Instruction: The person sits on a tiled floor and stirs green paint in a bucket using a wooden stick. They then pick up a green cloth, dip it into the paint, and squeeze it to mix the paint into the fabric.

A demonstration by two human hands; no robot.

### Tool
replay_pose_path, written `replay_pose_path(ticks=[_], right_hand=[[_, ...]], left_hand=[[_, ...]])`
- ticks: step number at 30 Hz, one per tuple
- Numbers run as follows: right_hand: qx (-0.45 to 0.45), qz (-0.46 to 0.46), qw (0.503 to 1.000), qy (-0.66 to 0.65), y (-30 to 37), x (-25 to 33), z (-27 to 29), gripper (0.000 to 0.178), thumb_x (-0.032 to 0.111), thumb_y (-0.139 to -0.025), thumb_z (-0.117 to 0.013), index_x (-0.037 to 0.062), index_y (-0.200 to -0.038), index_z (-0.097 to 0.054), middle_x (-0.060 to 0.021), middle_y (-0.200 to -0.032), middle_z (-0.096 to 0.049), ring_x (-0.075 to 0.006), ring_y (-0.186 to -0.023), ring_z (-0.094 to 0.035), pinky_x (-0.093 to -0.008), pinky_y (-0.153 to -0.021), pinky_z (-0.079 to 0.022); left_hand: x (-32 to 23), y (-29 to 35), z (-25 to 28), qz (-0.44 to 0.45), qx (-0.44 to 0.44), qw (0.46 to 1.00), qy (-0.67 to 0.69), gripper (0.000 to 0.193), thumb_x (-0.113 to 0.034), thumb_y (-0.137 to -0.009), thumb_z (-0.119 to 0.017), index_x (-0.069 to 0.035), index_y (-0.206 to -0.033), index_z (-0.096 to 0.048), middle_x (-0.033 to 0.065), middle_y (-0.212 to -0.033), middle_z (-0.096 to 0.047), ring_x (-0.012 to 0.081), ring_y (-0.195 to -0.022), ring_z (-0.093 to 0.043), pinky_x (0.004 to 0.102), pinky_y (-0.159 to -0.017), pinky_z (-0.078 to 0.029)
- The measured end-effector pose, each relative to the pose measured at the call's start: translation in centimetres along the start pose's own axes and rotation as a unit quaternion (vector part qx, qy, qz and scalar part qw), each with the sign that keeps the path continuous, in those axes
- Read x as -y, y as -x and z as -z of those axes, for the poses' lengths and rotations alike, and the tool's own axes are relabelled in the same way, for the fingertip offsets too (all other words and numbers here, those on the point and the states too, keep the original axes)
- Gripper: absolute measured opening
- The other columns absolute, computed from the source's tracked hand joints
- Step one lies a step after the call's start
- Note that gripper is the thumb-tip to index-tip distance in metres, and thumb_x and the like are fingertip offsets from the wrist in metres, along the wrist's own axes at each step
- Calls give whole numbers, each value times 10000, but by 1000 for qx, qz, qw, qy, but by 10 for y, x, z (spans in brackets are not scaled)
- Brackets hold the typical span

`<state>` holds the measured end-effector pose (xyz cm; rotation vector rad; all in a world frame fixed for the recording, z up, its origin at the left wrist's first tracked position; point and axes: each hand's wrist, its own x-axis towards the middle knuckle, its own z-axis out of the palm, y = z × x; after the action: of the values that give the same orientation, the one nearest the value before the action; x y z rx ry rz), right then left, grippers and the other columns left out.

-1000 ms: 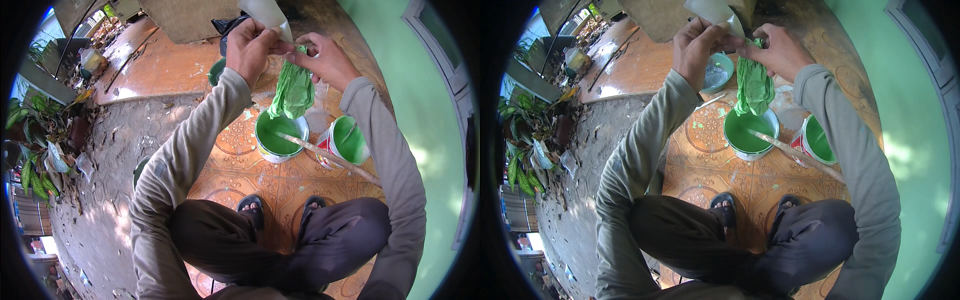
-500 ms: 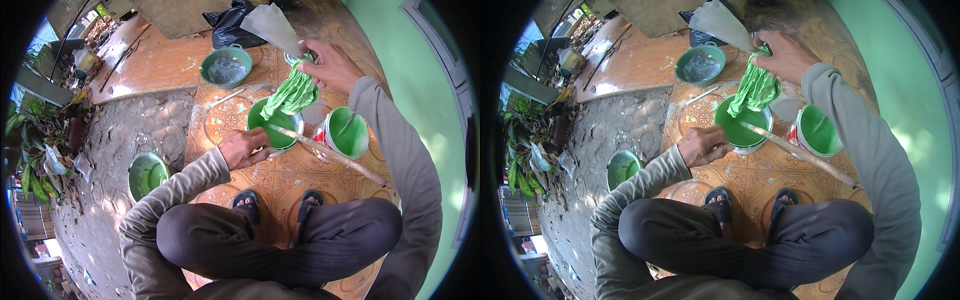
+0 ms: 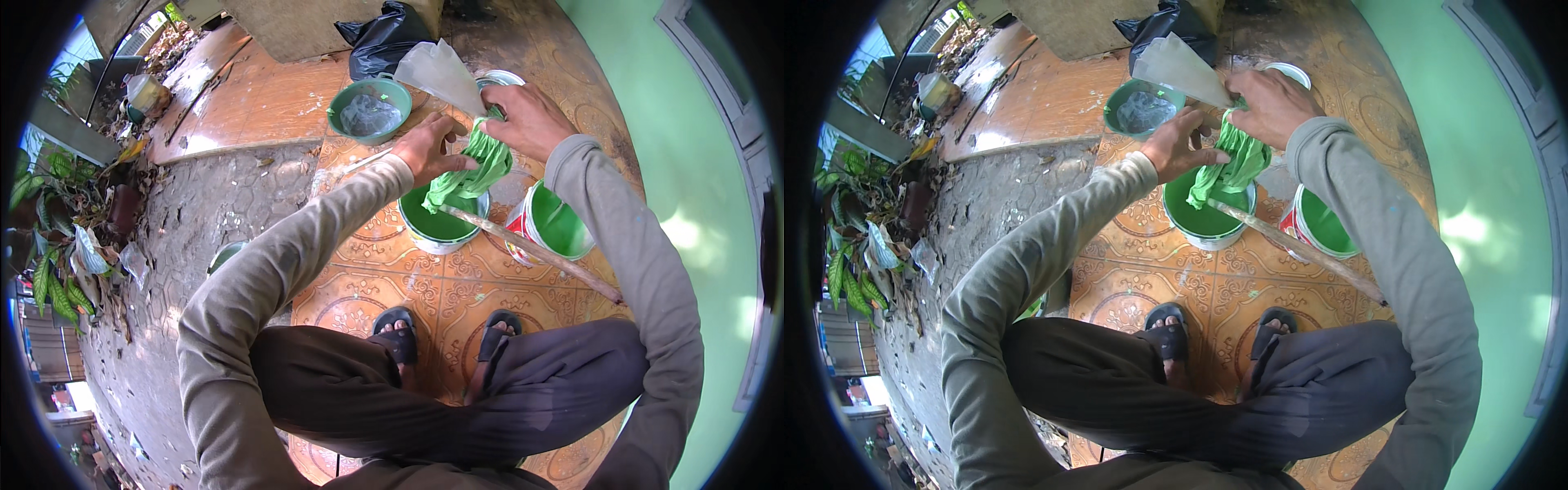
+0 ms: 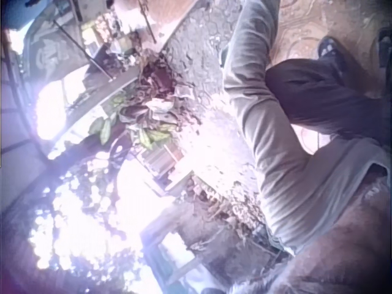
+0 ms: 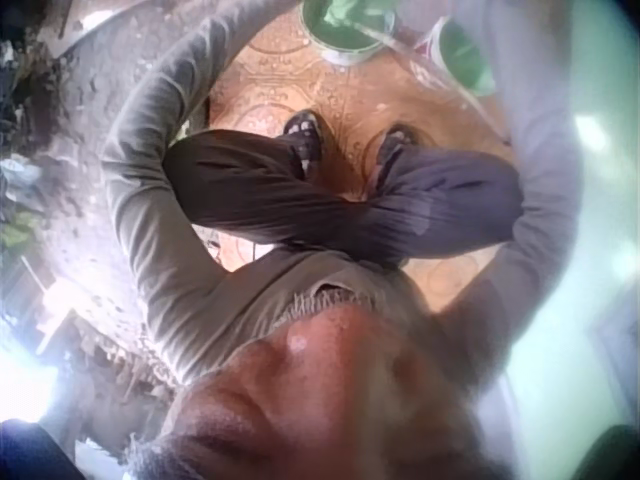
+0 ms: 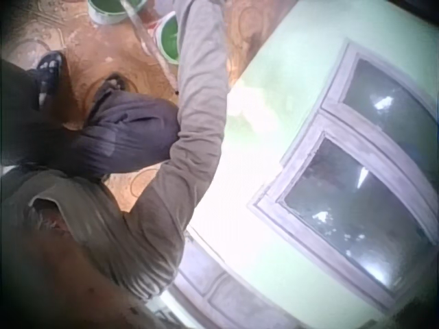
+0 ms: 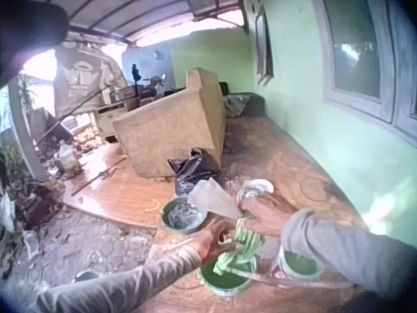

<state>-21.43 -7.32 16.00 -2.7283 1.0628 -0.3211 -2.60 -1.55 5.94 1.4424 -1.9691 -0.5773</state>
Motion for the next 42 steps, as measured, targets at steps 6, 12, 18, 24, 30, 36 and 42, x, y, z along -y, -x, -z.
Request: replay_pose_path(ticks=[6, 12, 18, 24, 30, 36, 42], right_hand=[[-19, -3, 1000, -19, 3, -1, -19, 344, 279, -816, -613, 22, -1044, -612, -208, -868, -648, -369, -850, -627, -455, -770, -467], [0, -41, 999, -25, 4, -3, -38, 337, 291, -850, -590, 11, -1039, -582, -228, -847, -641, -399, -815, -620, -475, -747, -458], [-9, -69, 994, -83, -2, 2, -44, 367, 327, -860, -602, -15, -991, -580, -233, -894, -655, -380, -860, -642, -458, -782, -489], [32, -130, 966, -219, 12, 6, -37, 418, 349, -871, -598, -52, -981, -557, -191, -823, -643, -249, -649, -663, -379, -633, -508], [65, -164, 953, -246, 33, 9, -40, 409, 319, -862, -620, -55, -1021, -568, -167, -843, -647, -216, -676, -640, -359, -652, -498], [84, -164, 967, -175, 43, 12, -56, 409, 326, -839, -633, -46, -1004, -598, -194, -891, -647, -309, -824, -637, -391, -748, -481], [78, -123, 981, -128, 55, 7, -52, 392, 311, -811, -647, -42, -977, -610, -193, -875, -647, -310, -794, -639, -397, -723, -483]], left_hand=[[3, -1, -17, 56, 24, 997, 44, 276, -219, -811, -716, -5, -942, -603, 125, -795, -634, 252, -715, -579, 378, -706, -471], [3, 3, -25, 74, 1, 997, -3, 183, -143, -814, -668, -36, -961, -646, 188, -856, -644, 297, -805, -636, 375, -728, -482], [-28, 39, -95, 164, -548, 818, 67, 196, -69, -868, -568, -32, -1060, -574, 77, -687, -563, 266, -735, -549, 373, -745, -452], [-130, 59, -154, 291, -269, 509, 764, 426, -396, -956, -533, 0, -1112, -510, 99, -1004, -579, 142, -914, -579, 284, -747, -477], [-119, 46, -133, 144, -257, 414, 861, 608, -489, -904, -566, 3, -1242, -448, 76, -1183, -537, 159, -1111, -527, 301, -971, -435], [-97, 44, -149, 167, -251, 294, 907, 584, -503, -863, -600, -99, -1258, -452, 55, -1156, -551, 177, -1119, -517, 365, -1019, -396], [-84, 38, -167, 154, -246, 236, 928, 493, -425, -900, -579, -101, -1249, -452, 52, -1173, -561, 184, -1119, -519, 361, -1012, -409]])
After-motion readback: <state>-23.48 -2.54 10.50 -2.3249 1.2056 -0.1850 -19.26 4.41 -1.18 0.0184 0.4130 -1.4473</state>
